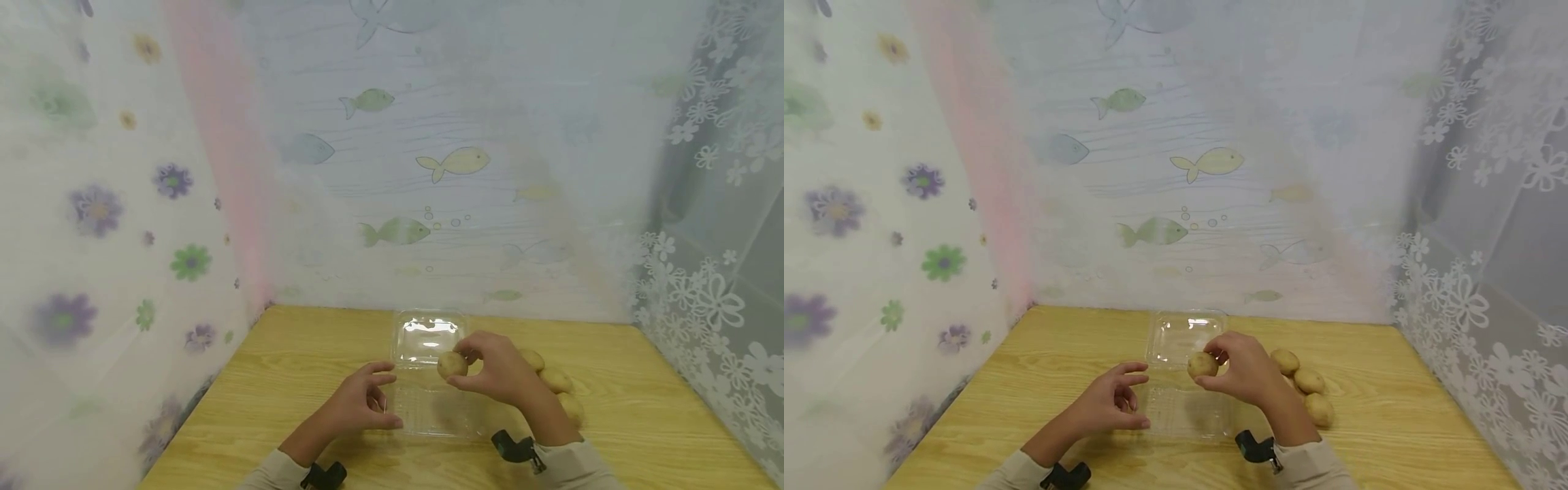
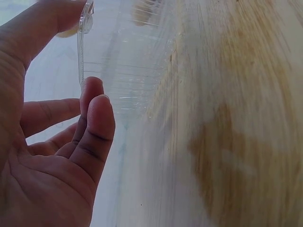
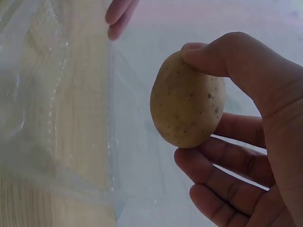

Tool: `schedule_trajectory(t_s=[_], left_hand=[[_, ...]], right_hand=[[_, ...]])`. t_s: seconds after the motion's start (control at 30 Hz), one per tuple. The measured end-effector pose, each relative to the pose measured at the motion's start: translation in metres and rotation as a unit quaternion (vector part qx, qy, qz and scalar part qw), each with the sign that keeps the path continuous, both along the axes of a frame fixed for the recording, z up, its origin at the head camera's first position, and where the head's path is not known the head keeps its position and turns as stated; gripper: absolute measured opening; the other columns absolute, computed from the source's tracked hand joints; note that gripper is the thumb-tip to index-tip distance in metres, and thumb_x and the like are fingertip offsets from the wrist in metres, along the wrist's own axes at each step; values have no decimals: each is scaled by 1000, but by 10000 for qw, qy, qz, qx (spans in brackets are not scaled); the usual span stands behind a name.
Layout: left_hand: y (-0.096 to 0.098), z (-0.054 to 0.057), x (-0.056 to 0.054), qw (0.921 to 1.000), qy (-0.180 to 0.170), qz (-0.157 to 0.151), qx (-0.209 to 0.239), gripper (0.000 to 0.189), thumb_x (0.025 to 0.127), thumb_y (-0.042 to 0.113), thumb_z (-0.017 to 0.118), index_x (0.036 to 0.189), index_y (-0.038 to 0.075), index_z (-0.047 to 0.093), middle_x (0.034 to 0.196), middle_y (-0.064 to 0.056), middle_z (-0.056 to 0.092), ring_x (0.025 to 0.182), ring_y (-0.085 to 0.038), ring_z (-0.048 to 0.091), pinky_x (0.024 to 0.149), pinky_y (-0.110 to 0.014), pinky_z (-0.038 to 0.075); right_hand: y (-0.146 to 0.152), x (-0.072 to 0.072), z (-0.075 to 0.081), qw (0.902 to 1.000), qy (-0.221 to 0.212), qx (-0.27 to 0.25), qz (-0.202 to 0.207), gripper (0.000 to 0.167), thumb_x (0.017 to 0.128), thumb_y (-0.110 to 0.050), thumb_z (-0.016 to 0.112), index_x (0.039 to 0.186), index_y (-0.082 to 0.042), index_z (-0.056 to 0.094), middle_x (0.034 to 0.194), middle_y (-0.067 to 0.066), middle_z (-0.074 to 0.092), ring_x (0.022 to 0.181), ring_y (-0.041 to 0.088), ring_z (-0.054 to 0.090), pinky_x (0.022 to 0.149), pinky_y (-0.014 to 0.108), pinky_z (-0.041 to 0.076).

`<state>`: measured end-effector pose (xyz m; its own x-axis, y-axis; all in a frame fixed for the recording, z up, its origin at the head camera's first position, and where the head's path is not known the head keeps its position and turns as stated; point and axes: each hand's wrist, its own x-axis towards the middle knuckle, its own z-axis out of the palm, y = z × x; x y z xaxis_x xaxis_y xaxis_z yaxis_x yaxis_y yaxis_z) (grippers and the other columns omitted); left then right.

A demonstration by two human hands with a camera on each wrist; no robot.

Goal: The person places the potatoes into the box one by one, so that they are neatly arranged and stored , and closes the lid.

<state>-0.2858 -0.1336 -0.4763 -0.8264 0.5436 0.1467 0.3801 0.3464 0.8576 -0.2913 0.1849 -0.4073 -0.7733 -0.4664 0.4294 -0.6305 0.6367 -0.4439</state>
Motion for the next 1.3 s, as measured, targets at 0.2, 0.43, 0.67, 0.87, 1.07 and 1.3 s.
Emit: schedule_trajectory(t_s=[0.2,0.43,0.67,0.87,1.07,1.3], left_hand=[[2,0,0,10000,-13,1,57,96,78,27,94,156,6,42,142,-19,60,81,-16,66,70,-25,58],[4,2,-1,9999,101,-16,52,95,78,27,94,155,5,43,143,-18,60,82,-15,67,70,-25,58],[3,2,-1,10000,-5,-32,26,94,79,28,93,155,8,42,143,-18,61,81,-13,67,71,-25,58],[4,1,-1,9999,-49,-131,46,94,80,28,93,156,8,42,142,-19,62,80,-12,67,70,-26,58],[3,-1,1,9999,-48,-124,37,94,79,27,93,156,8,42,136,-18,65,79,-11,66,71,-25,58],[0,-3,-1,10000,52,-75,24,92,79,28,93,155,8,44,142,-18,62,81,-13,67,70,-26,59]], right_hand=[[-10,0,-3,9998,-182,-46,-94,30,77,-33,93,100,-23,76,95,-13,69,86,8,68,80,35,60],[-20,-2,-12,9998,-154,50,-109,31,76,-34,93,101,-22,78,93,-13,70,85,8,68,80,37,60],[-32,-3,-23,9996,-254,-80,-53,34,78,-34,91,105,-17,79,95,-9,72,86,10,69,80,41,61],[-39,1,-31,9972,-656,-306,-184,37,79,-33,91,108,-14,78,101,-5,73,90,13,71,82,42,62],[-50,5,-36,9952,-877,-352,-235,37,79,-33,91,108,-13,78,103,-3,74,91,16,72,83,42,62],[-61,5,-40,9962,-788,-162,-318,41,78,-32,91,110,-8,78,105,2,75,92,18,72,83,37,60]])
